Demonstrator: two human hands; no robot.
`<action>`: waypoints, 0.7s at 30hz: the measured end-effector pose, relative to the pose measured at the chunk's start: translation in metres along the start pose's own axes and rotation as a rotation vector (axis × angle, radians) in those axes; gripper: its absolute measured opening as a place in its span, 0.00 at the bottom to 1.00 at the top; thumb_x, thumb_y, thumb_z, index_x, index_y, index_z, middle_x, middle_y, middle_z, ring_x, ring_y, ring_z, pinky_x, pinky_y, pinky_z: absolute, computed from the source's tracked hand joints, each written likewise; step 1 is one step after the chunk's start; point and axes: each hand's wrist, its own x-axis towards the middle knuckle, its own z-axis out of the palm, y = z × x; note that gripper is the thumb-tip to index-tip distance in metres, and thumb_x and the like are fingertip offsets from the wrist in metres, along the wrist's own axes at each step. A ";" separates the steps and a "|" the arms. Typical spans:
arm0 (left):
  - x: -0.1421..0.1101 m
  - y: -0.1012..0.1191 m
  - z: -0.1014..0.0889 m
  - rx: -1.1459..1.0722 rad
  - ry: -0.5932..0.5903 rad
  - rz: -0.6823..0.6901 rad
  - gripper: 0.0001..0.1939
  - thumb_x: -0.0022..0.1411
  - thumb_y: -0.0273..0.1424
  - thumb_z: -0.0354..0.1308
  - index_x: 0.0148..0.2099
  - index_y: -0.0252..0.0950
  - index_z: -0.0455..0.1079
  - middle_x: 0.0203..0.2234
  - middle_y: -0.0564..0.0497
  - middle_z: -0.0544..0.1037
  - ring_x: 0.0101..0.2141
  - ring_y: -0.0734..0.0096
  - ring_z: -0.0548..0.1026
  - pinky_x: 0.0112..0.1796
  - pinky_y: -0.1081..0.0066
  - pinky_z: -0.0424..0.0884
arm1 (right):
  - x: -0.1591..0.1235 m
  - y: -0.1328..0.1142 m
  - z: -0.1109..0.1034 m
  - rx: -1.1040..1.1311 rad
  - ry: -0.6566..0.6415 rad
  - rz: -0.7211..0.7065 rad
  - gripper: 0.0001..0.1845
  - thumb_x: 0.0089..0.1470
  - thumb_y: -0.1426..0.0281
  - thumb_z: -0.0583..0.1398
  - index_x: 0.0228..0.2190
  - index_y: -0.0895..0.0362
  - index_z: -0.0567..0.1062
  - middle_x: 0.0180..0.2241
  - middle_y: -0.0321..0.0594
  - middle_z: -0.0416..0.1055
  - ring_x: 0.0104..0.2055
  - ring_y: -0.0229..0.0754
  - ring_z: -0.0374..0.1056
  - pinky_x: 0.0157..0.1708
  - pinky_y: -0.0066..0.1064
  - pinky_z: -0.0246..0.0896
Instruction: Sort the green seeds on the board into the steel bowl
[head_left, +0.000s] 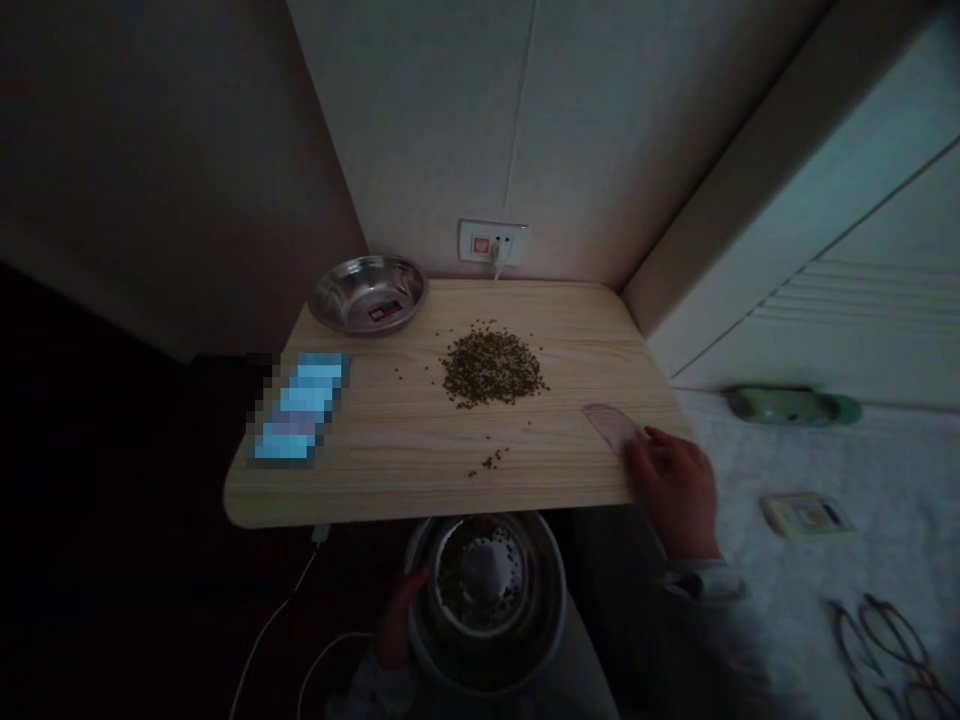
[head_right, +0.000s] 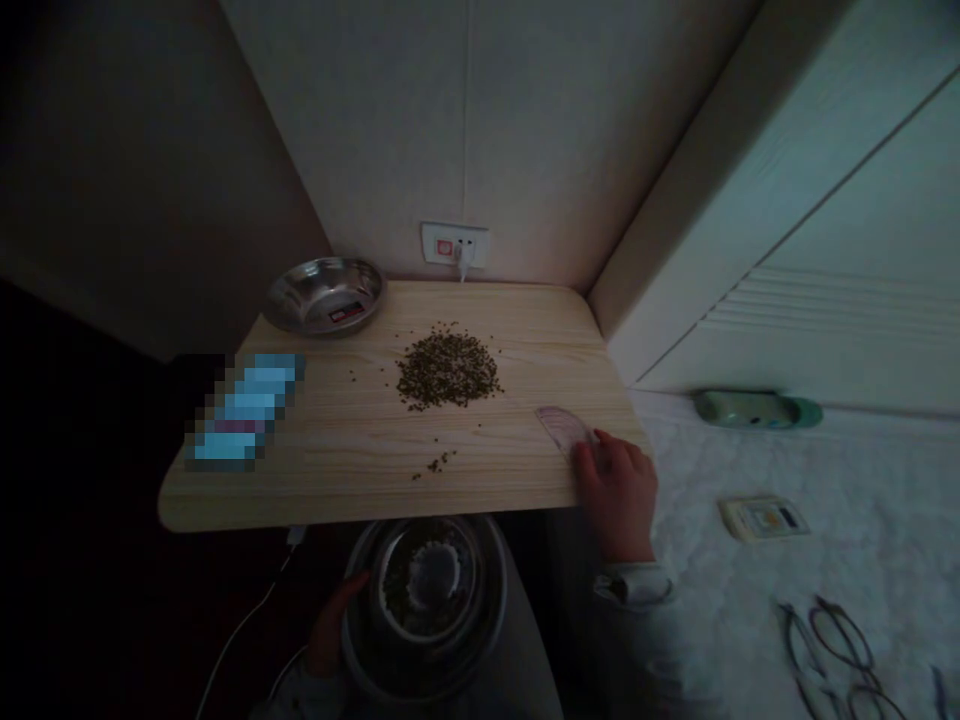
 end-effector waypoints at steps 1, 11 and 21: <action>-0.006 0.004 0.003 -0.021 -0.065 -0.012 0.08 0.33 0.38 0.62 0.18 0.39 0.71 0.23 0.47 0.77 0.41 0.49 0.70 0.49 0.55 0.56 | 0.004 0.004 0.000 -0.021 0.035 -0.008 0.23 0.46 0.59 0.53 0.38 0.62 0.73 0.37 0.51 0.69 0.41 0.50 0.63 0.43 0.42 0.55; -0.025 0.031 0.020 -0.101 0.008 0.062 0.05 0.38 0.34 0.60 0.17 0.40 0.71 0.22 0.48 0.77 0.40 0.50 0.71 0.48 0.56 0.59 | 0.033 0.044 -0.012 0.634 -0.296 0.620 0.16 0.44 0.63 0.55 0.35 0.58 0.70 0.34 0.43 0.71 0.39 0.44 0.66 0.37 0.36 0.64; -0.014 0.030 0.018 -0.090 0.057 0.120 0.02 0.37 0.32 0.60 0.18 0.40 0.70 0.23 0.51 0.77 0.42 0.53 0.71 0.49 0.59 0.58 | 0.016 0.038 0.000 0.847 -0.242 0.772 0.14 0.46 0.62 0.54 0.28 0.60 0.70 0.18 0.40 0.71 0.29 0.45 0.70 0.30 0.34 0.68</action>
